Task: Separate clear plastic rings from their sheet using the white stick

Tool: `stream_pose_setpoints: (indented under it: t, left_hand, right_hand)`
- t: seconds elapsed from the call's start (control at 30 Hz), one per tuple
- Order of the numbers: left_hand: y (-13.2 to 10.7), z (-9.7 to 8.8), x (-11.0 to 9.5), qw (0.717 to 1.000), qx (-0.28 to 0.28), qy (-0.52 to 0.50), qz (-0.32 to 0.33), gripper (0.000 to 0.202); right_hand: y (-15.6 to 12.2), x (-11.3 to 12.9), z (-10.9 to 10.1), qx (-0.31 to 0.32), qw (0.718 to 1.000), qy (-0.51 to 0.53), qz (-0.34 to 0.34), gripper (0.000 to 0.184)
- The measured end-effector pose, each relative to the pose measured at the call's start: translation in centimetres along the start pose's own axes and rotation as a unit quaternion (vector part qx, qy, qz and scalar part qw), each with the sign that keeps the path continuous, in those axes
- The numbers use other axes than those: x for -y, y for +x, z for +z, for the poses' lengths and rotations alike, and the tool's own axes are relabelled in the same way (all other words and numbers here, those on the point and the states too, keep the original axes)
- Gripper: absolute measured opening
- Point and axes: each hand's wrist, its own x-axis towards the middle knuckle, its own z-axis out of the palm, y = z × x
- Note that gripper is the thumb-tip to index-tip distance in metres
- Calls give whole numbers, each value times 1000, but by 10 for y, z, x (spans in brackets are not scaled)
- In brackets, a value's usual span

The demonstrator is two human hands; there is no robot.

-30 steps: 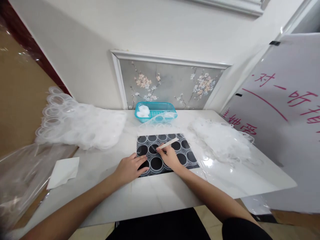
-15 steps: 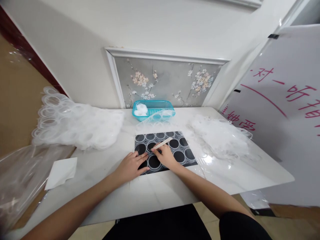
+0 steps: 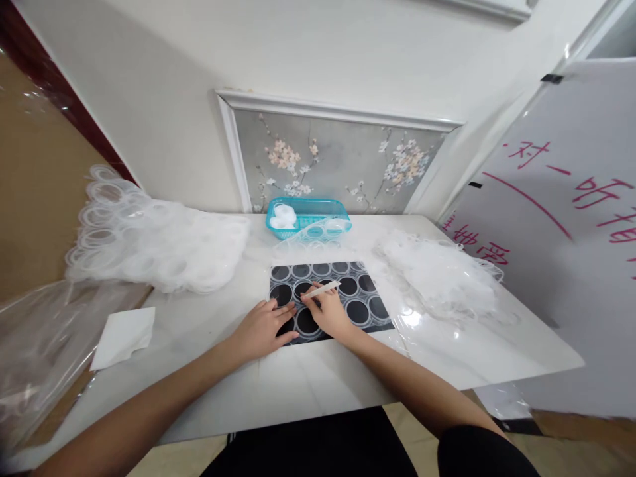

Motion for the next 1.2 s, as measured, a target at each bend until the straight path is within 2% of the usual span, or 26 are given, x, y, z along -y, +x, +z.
stream_pose_setpoints:
  t: [0.17, 0.43, 0.53, 0.63, 0.73, 0.8, 0.9, 0.93, 0.97, 1.03, 1.1, 1.13, 1.2]
  left_hand:
    - [0, 1, 0, 1000, -1, 0, -3, 49]
    - [0, 2, 0, 1000, -3, 9, -1, 50]
    - [0, 2, 0, 1000, -2, 10, -2, 50]
    - [0, 3, 0, 1000, -3, 11, 0, 51]
    - [0, 2, 0, 1000, -3, 9, 6, 52]
    - [0, 2, 0, 1000, -3, 6, 4, 51]
    - [-1, 1, 2, 1000, 0, 0, -5, 50]
    - [-1, 0, 3, 1000, 2, -3, -6, 50]
    - [-1, 0, 4, 1000, 4, -8, -6, 50]
    - [2, -1, 6, 1000, 3, -15, -4, 48]
    - [6, -1, 5, 1000, -9, -15, -5, 45]
    - [9, -1, 3, 1000, -19, -11, -4, 44]
    - [16, 0, -4, 999, -35, -1, 7, 45]
  right_hand:
    - [0, 3, -2, -18, 998, 51, 13, 24]
    - [3, 1, -2, -21, 999, 40, 17, 27]
    - [-5, 4, 1, -7, 999, -34, 0, 23]
    - [-11, 12, 5, 8, 987, -149, -62, 22]
    - [6, 12, -4, 20, 969, -223, -108, 25]
    - [31, 0, -22, -22, 968, -239, -72, 26]
    - [58, -25, -59, -223, 952, -194, 83, 23]
    - [59, -31, -69, -277, 941, -162, 102, 26]
    - [55, -35, -75, -290, 943, -132, 98, 29]
    - [35, -37, -76, -232, 967, -86, 60, 30]
    - [9, -32, -63, -141, 988, -54, 31, 25]
    - [-2, -29, -54, -113, 992, -33, 35, 24]
    - [-17, -26, -38, -97, 994, 11, 58, 22]
